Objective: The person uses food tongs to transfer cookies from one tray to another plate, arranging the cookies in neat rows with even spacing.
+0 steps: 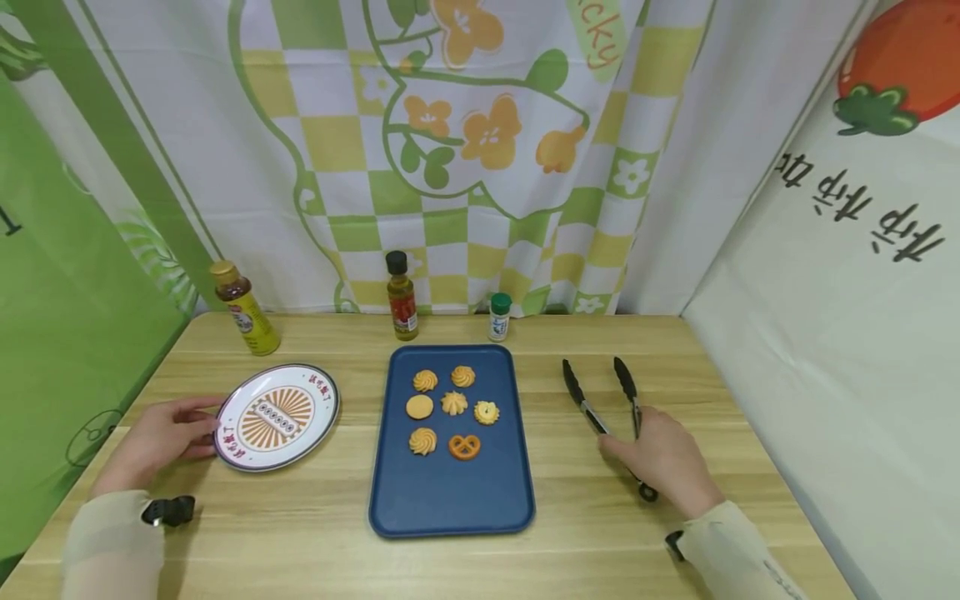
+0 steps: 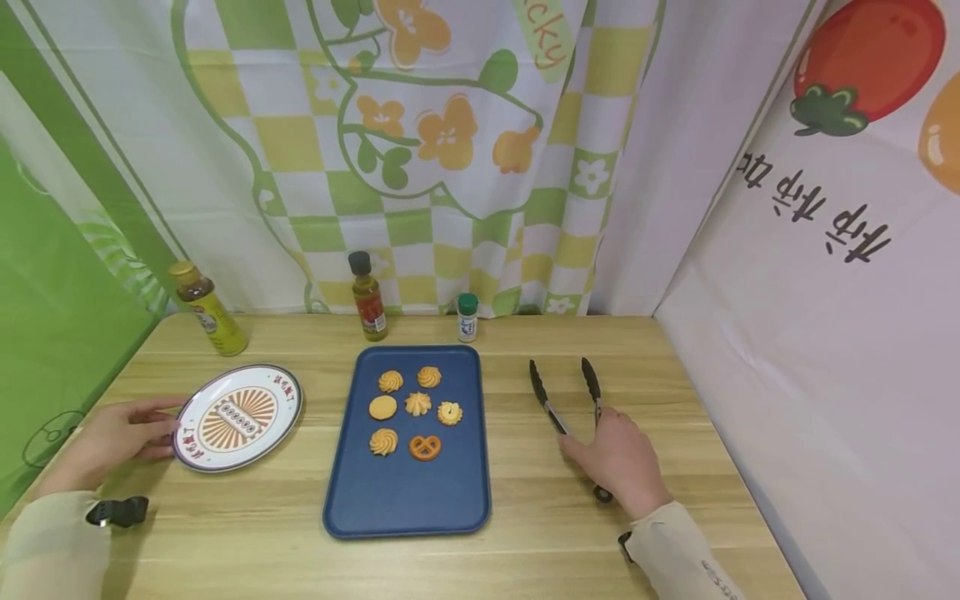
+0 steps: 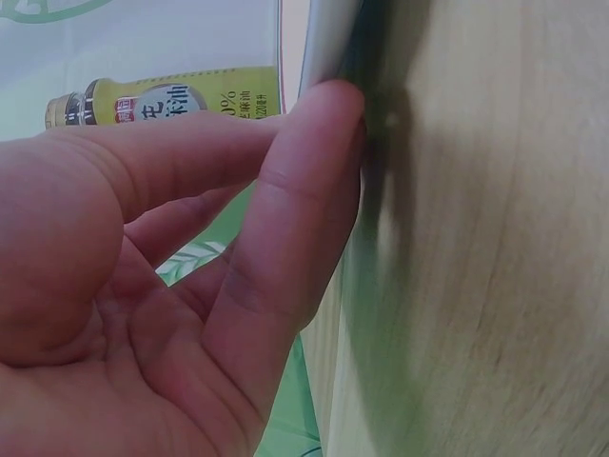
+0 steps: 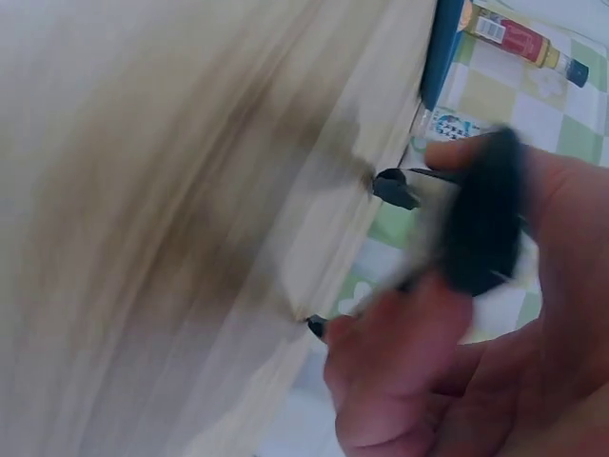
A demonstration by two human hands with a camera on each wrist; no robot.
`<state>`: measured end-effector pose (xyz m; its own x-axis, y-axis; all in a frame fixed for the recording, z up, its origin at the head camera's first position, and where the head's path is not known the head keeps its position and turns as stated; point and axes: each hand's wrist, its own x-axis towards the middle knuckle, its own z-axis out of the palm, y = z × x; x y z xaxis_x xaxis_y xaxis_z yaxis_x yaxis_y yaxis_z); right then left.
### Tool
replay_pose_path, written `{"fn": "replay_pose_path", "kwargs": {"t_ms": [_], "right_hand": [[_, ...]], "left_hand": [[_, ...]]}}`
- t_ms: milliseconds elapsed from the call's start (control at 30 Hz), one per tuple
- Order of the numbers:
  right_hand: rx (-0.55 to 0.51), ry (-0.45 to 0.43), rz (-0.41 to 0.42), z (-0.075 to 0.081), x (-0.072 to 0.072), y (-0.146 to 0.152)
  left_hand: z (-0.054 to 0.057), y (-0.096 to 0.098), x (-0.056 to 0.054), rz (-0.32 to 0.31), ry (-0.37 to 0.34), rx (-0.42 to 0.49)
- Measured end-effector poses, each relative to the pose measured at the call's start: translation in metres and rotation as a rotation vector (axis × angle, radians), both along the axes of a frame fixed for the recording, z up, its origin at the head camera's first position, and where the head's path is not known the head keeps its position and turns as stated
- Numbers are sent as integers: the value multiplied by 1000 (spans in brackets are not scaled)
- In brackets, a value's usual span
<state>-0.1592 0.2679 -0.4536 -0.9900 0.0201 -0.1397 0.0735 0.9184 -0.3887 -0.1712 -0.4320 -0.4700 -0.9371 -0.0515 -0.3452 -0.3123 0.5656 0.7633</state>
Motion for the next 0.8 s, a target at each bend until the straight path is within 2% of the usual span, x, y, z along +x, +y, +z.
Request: {"fn": "replay_pose_path", "kwargs": {"t_ms": [200, 400, 600, 800], "right_hand": [[59, 31, -2, 0, -3, -3], [104, 123, 33, -4, -4, -4], [85, 188, 25, -6, -6, -4], [64, 202, 45, -3, -8, -10]], "left_hand": [[0, 0, 1, -7, 3, -2], [-1, -1, 2, -26, 31, -13], [1, 1, 1, -21, 35, -18], [0, 1, 2, -18, 27, -28]]}}
